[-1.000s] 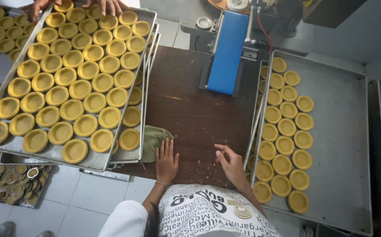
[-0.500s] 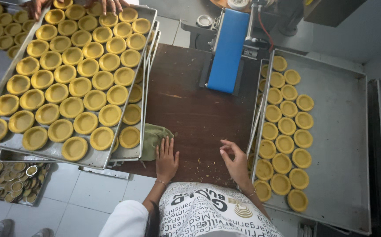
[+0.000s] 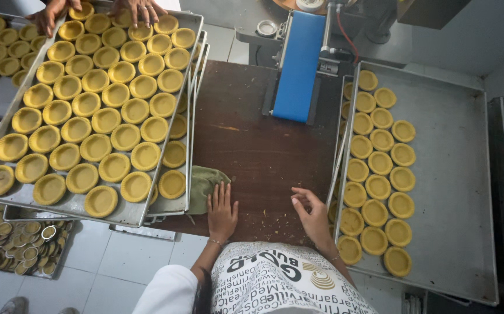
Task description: The person is handling yellow tart shells by hand, placing some onto a small blue conveyor belt and others into metal trays.
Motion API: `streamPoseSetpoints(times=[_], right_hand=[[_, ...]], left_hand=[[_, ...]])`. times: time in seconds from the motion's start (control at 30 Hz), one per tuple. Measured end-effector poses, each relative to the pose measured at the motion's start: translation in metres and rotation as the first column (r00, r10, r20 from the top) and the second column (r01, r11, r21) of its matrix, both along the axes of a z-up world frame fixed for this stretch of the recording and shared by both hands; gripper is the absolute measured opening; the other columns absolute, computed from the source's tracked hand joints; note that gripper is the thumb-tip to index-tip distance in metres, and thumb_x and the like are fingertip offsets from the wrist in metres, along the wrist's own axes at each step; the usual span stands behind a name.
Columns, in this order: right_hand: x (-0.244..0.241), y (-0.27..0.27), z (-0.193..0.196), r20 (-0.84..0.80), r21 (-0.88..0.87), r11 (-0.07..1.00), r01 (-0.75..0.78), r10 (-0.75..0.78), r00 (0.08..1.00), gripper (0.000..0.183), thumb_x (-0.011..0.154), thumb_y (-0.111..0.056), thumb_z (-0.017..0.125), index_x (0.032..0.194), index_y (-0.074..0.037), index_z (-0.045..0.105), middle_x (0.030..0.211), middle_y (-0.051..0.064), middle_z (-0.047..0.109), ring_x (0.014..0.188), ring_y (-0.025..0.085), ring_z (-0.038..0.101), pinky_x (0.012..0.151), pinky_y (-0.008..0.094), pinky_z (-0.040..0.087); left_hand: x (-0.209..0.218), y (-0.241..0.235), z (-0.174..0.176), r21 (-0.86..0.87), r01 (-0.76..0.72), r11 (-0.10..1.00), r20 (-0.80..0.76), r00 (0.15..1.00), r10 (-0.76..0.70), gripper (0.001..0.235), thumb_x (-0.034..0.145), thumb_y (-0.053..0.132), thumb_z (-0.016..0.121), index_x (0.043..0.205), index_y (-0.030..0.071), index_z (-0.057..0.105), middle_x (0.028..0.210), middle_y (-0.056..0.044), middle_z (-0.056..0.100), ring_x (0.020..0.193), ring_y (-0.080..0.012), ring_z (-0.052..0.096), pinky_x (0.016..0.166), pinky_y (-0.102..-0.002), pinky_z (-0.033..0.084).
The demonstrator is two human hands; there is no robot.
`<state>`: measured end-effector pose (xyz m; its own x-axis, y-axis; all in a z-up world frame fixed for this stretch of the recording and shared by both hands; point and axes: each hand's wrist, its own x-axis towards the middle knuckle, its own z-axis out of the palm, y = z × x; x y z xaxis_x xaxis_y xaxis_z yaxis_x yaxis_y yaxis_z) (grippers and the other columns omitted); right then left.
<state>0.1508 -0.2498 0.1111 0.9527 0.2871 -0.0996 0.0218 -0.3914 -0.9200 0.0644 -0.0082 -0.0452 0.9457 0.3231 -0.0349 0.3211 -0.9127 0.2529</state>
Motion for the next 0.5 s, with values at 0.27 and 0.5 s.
streamPoseSetpoints(times=[0.27,0.5], right_hand=[[0.002,0.002,-0.002,0.007,-0.001,1.000,-0.017,0.017,1.000,0.032,0.093,-0.008,0.066,0.124,-0.004,0.071,0.099,0.023,0.075,0.097,0.035,0.072,0.088,0.045,0.056],[0.003,0.000,-0.003,0.019,-0.007,0.998,-0.062,0.062,0.998,0.031,0.097,-0.006,0.062,0.126,0.002,0.068,0.100,0.027,0.072,0.098,0.042,0.071,0.088,0.050,0.056]], left_hand=[[0.002,0.001,-0.003,-0.021,-0.005,1.000,0.010,1.000,0.006,0.059,0.108,0.039,0.032,0.161,0.014,0.022,0.167,-0.012,0.022,0.156,-0.0290,0.016,0.125,-0.052,0.014],[0.000,0.000,-0.009,-0.002,-0.014,1.000,0.033,0.999,0.014,0.059,0.108,0.039,0.034,0.161,0.015,0.023,0.167,-0.011,0.024,0.155,-0.0283,0.017,0.125,-0.051,0.013]])
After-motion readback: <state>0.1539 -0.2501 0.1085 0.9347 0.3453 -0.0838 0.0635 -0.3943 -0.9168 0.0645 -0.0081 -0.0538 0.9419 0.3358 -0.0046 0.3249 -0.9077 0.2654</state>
